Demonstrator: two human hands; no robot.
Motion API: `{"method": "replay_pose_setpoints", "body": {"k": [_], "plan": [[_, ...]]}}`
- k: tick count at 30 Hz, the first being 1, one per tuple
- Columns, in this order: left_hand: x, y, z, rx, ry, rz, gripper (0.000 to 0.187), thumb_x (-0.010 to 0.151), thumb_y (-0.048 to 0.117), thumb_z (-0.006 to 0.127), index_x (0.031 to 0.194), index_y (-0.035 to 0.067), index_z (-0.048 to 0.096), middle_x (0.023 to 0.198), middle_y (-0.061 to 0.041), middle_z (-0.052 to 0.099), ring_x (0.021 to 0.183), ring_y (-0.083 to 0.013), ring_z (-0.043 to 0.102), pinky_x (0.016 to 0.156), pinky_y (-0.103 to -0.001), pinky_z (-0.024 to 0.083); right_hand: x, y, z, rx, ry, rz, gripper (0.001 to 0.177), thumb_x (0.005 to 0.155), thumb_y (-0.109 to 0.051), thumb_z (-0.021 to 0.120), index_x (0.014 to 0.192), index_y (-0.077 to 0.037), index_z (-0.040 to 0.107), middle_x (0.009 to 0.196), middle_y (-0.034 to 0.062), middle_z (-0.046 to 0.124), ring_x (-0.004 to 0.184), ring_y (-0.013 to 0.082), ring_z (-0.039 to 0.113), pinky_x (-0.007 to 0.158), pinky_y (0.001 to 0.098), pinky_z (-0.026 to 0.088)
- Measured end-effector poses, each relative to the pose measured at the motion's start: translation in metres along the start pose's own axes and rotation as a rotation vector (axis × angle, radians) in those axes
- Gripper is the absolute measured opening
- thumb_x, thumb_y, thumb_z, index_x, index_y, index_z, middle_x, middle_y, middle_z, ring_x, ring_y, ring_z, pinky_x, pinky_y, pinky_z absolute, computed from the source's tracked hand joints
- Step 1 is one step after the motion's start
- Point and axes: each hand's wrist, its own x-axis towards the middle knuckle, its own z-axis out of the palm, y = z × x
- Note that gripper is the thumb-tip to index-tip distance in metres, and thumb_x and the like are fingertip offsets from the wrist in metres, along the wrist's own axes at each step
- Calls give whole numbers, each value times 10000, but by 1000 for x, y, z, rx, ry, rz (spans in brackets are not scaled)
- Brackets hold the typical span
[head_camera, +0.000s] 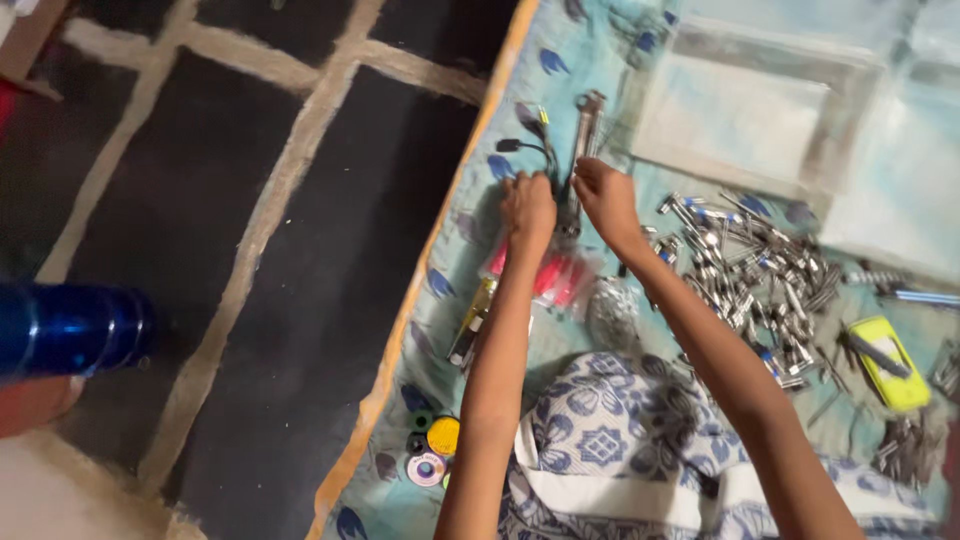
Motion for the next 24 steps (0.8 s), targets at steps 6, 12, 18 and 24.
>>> {"method": "replay_pose_setpoints", "body": {"k": [6,12,18,24], "plan": [[-16,81,-15,128,141,-12,254,908,132,620,1138,57,697,1213,-136,650,1186,-347,564,894,-503,532,-144,45,-155,239,173,282,222,1014,-88,625,1187,37,685,987,110,762,901,165,751,813,287,587],[-60,207,54,-301,-161,628,237,935,95,612,1144,82,724,1187,-154,728,1144,-317,691,1064,-431,552,-250,158,-276,334,670,535,119,1016,-28,610,1093,6,694,955,61,737,834,139,704,701,273,546],[-151,326,96,-528,-338,767,217,896,115,611,1079,64,715,1021,-190,705,972,-383,701,814,-495,567,-269,212,-339,-397,679,255,259,879,80,657,1108,-9,738,1070,143,746,923,284,699,871,388,530],[-180,385,135,-250,-301,681,389,926,41,517,1300,-45,580,1035,-230,710,833,-393,745,695,-489,606,-255,192,-372,-772,492,165,339,829,-52,747,1168,-58,738,1153,140,718,1027,405,583,879,473,504]]}}
